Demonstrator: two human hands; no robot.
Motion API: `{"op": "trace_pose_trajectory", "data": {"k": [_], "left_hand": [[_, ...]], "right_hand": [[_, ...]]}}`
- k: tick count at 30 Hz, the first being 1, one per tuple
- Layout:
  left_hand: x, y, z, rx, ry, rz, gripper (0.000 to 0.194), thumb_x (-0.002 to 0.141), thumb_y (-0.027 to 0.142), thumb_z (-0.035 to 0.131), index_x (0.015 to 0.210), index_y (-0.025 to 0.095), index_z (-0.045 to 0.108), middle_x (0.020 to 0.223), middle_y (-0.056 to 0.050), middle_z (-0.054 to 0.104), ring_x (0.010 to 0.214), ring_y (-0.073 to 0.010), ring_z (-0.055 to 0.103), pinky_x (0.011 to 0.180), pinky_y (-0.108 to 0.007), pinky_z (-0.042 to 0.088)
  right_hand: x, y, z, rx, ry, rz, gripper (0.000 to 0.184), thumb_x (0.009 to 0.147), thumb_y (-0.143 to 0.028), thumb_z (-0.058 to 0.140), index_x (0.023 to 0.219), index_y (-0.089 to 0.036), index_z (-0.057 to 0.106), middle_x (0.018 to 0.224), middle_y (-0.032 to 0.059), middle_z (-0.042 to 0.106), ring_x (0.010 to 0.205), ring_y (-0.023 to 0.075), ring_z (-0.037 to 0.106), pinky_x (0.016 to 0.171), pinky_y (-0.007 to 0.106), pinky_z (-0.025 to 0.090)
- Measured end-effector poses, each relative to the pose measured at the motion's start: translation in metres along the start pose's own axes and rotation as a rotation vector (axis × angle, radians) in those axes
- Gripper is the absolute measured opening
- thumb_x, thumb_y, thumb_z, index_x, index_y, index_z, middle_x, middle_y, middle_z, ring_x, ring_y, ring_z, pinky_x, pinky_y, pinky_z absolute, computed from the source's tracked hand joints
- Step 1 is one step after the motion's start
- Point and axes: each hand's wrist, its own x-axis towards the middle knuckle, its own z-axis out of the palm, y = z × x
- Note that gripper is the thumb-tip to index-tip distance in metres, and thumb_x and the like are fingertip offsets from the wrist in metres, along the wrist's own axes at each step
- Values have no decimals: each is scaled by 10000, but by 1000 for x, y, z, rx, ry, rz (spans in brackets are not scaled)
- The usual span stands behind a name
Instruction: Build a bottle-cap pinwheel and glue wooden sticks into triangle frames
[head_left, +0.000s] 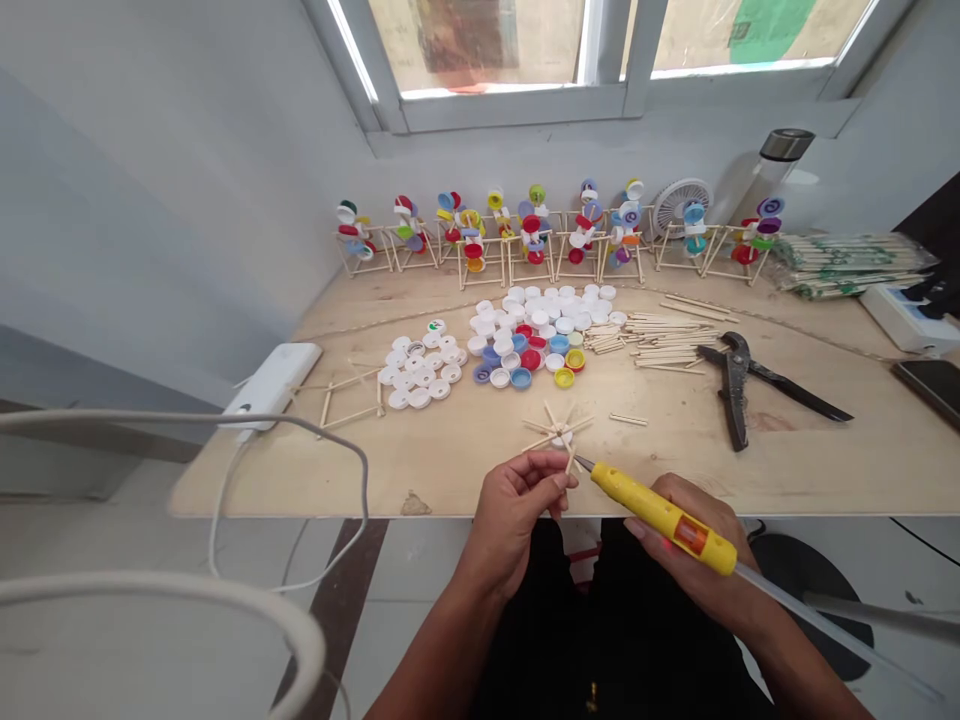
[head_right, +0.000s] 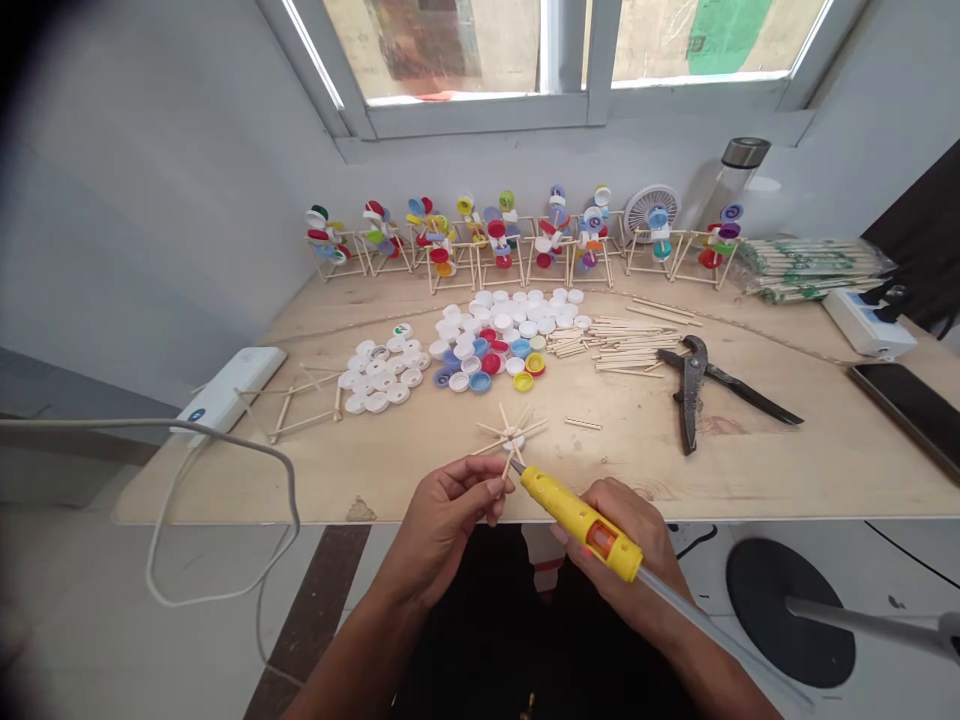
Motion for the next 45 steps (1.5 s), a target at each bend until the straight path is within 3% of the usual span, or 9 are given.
{"op": "trace_pose_trajectory", "data": {"k": [9,45], "left_hand": [[-1,1,1,-26,-4,-11,190,636,184,737,810,124,691,681,-36,677,511,-66,516,498,-186,405],[0,2,-1,-91,-3,-85,221,606,204,756,807,121,711,656,-41,671,491,-75,508,488,-207,397]], "right_hand": [[4,0,-1,-47,36,-81,274,858,-386,536,652,-219,470,582,-36,521,512,101,499,477,233,367],[8,-3,-3,-70,50,-78,299,842,-414,545,630,-222,459,559,-25,523,482,103,480,456,239,352]]}}
